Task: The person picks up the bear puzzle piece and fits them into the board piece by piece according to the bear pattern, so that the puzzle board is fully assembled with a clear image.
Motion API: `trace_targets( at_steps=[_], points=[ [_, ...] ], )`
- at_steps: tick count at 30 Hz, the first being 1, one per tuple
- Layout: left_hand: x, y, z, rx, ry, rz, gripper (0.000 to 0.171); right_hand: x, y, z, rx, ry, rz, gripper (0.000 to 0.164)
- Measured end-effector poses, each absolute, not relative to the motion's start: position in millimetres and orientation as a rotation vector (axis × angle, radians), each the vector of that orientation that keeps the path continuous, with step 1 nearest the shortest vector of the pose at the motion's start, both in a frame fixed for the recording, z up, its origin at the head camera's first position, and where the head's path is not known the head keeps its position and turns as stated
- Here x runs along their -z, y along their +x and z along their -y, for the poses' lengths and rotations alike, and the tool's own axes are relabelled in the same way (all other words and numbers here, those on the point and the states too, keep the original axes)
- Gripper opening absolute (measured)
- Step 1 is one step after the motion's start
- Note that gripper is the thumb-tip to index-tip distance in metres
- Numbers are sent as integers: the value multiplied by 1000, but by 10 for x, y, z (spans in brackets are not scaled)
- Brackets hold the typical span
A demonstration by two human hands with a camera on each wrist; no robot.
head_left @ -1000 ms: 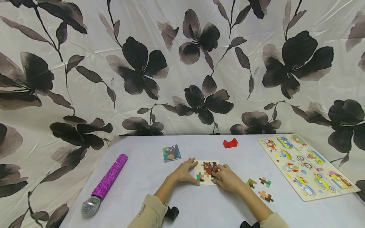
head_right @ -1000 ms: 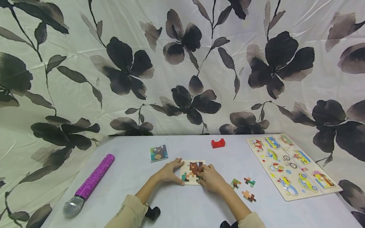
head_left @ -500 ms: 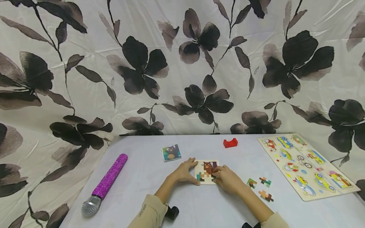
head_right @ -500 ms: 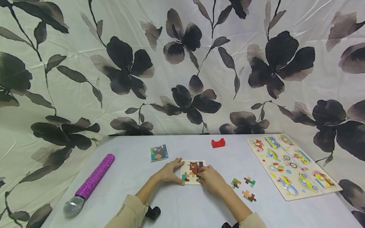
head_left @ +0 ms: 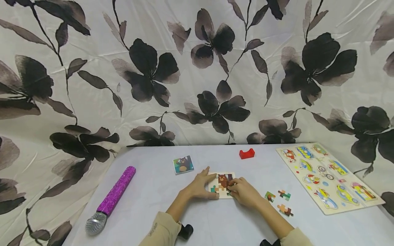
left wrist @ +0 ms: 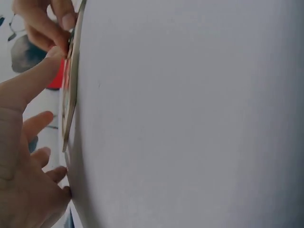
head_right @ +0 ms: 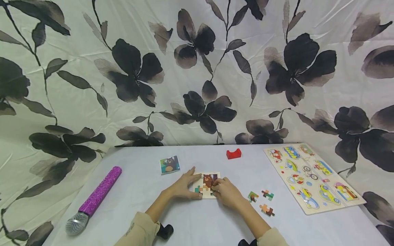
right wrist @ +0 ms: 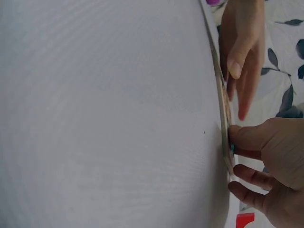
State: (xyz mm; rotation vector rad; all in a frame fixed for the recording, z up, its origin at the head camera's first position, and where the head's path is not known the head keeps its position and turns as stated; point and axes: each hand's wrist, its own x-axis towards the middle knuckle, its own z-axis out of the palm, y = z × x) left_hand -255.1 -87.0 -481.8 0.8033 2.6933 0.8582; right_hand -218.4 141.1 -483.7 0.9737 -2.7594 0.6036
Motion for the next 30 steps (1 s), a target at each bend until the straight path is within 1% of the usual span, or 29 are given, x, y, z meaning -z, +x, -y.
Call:
trace_targets(
  at_steps=[10, 14, 21, 30],
  points=[
    [4737, -2495, 589, -433, 1082, -2733, 84, 4877, -2156, -1409, -583, 964, 2747, 20],
    [4736, -2497, 566, -338, 1074, -2738, 84, 4883, -2173, -1398, -565, 959, 2744, 19],
    [4747, -2513, 551, -334, 1075, -2737, 85, 4867, -2190, -1413, -592, 948, 2735, 19],
    [4761, -2523, 550, -353, 1065, -2710, 83, 4843, -2216, -1430, -575, 986, 2764, 23]
  ],
)
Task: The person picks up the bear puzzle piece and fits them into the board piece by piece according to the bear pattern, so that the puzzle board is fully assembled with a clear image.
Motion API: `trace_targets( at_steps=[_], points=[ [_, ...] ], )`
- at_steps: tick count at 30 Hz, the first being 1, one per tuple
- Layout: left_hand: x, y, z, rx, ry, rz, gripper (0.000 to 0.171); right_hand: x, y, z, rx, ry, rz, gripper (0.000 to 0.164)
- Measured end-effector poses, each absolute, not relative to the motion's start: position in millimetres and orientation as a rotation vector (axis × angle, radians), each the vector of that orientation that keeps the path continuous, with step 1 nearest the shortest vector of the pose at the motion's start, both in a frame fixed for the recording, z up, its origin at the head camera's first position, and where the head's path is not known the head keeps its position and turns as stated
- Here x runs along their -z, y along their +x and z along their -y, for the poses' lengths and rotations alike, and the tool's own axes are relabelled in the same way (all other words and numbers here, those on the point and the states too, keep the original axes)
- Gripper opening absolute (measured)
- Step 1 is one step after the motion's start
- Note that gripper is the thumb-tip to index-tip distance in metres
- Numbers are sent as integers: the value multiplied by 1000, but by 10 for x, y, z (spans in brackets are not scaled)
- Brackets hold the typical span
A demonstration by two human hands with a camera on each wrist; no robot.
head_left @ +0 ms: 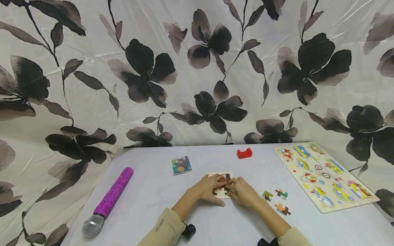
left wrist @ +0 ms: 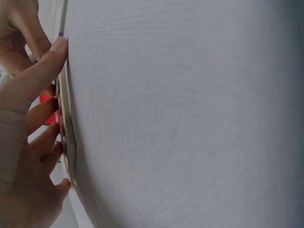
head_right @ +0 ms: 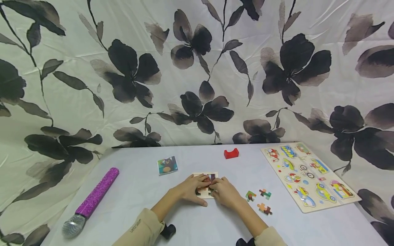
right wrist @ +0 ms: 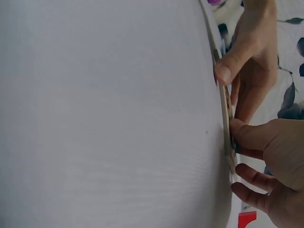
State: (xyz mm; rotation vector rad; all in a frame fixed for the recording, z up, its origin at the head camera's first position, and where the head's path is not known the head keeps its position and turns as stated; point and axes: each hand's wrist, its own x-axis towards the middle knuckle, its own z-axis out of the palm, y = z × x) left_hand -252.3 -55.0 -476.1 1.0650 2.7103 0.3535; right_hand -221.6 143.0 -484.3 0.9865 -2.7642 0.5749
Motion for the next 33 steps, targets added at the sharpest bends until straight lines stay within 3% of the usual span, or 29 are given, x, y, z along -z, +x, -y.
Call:
trace_targets(
  at_steps=[16, 27, 33],
  points=[
    [4768, -2633, 554, -475, 991, -2605, 84, 4764, -2173, -1317, -191, 1007, 2740, 23],
    [4741, -2619, 564, -508, 1079, -2598, 85, 4846, -2172, -1311, -310, 987, 2677, 6],
    [4723, -2617, 579, -504, 1081, -2604, 85, 4872, -2173, -1349, -397, 990, 2710, 17]
  ],
)
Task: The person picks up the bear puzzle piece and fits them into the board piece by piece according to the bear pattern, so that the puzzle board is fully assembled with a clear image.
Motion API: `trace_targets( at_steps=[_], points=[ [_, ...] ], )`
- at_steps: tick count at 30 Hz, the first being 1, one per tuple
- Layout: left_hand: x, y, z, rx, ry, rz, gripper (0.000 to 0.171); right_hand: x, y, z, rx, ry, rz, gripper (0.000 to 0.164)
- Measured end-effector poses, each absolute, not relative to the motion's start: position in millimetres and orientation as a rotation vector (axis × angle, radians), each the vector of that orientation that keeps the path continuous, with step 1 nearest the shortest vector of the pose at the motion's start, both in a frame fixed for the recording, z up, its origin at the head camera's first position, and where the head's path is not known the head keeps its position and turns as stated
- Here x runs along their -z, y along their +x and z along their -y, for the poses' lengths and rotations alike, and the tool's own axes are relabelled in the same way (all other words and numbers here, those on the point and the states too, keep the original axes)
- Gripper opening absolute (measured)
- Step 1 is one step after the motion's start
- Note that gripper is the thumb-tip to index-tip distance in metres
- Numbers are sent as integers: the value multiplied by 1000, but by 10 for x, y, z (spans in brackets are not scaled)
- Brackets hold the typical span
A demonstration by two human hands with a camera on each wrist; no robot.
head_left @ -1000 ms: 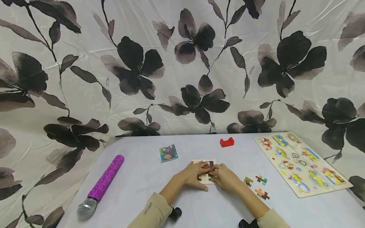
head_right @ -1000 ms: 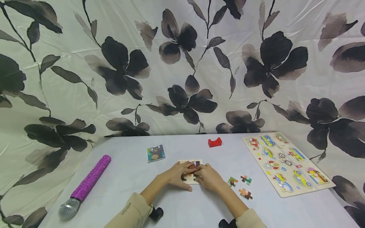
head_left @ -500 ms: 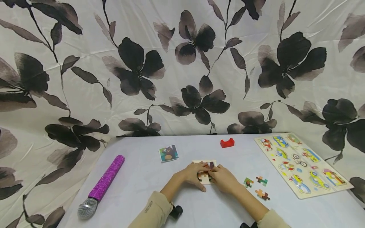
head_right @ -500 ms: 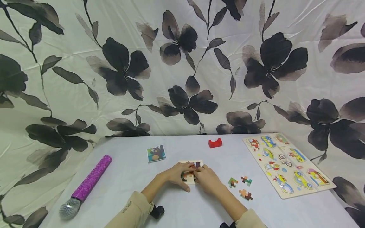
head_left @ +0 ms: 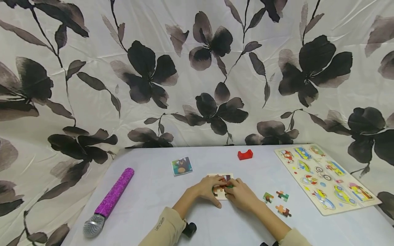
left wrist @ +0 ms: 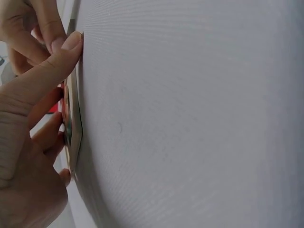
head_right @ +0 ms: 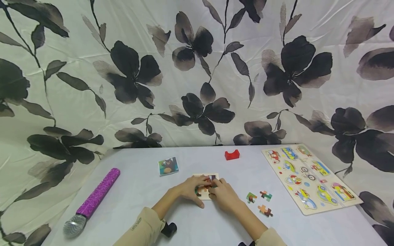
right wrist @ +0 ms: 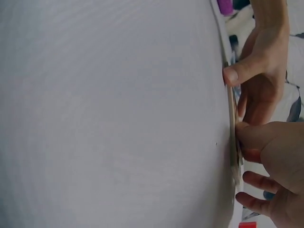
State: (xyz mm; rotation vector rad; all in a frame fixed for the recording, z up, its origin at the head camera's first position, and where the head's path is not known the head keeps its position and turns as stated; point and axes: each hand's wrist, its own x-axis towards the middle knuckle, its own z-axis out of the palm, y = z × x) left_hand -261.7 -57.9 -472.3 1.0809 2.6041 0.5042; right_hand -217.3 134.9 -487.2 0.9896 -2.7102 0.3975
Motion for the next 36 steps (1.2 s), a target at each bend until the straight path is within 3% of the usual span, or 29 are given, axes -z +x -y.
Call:
trace_targets(
  at_steps=[5, 36],
  points=[
    [4709, -2625, 581, -503, 1079, -2605, 85, 4843, -2205, -1369, -384, 1022, 2694, 25],
    [4744, -2636, 576, -486, 1053, -2615, 84, 4894, -2050, -1306, -326, 987, 2690, 11]
  ],
)
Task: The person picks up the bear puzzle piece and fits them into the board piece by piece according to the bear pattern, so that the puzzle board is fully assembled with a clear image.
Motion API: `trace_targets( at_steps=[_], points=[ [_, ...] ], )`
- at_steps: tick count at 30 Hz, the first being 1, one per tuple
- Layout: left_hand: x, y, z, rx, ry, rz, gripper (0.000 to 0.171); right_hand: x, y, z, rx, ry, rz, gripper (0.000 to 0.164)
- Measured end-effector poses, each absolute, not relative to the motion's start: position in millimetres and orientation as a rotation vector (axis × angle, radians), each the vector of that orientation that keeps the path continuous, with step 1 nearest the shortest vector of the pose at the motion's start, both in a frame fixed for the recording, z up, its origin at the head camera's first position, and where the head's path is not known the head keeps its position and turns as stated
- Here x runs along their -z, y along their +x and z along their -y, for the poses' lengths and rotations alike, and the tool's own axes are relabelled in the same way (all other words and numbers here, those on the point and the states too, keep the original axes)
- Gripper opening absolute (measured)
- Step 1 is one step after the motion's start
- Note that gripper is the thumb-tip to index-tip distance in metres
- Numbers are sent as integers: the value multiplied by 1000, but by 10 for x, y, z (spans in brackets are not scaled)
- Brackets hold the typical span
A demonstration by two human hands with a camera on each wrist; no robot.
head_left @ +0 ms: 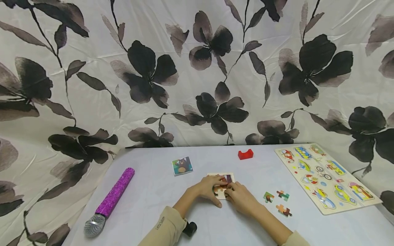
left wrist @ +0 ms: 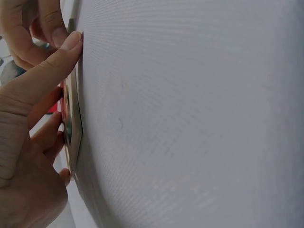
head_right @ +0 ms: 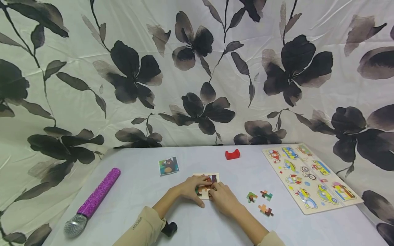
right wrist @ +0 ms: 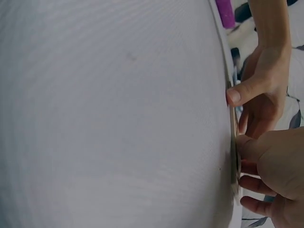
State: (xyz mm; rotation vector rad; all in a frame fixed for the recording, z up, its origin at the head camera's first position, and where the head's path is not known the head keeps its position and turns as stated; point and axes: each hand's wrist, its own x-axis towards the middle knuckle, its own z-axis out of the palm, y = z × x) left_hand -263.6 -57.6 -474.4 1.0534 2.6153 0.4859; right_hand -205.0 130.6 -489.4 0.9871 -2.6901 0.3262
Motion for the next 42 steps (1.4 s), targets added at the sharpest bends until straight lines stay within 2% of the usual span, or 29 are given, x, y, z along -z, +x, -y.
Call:
trace_targets(
  at_steps=[24, 42],
  points=[
    [4747, -2611, 575, -505, 1068, -2600, 80, 4875, -2070, -1272, -771, 772, 2809, 30],
    [4730, -2613, 575, -516, 1052, -2608, 80, 4856, -2091, -1296, -601, 801, 2824, 27]
  ],
)
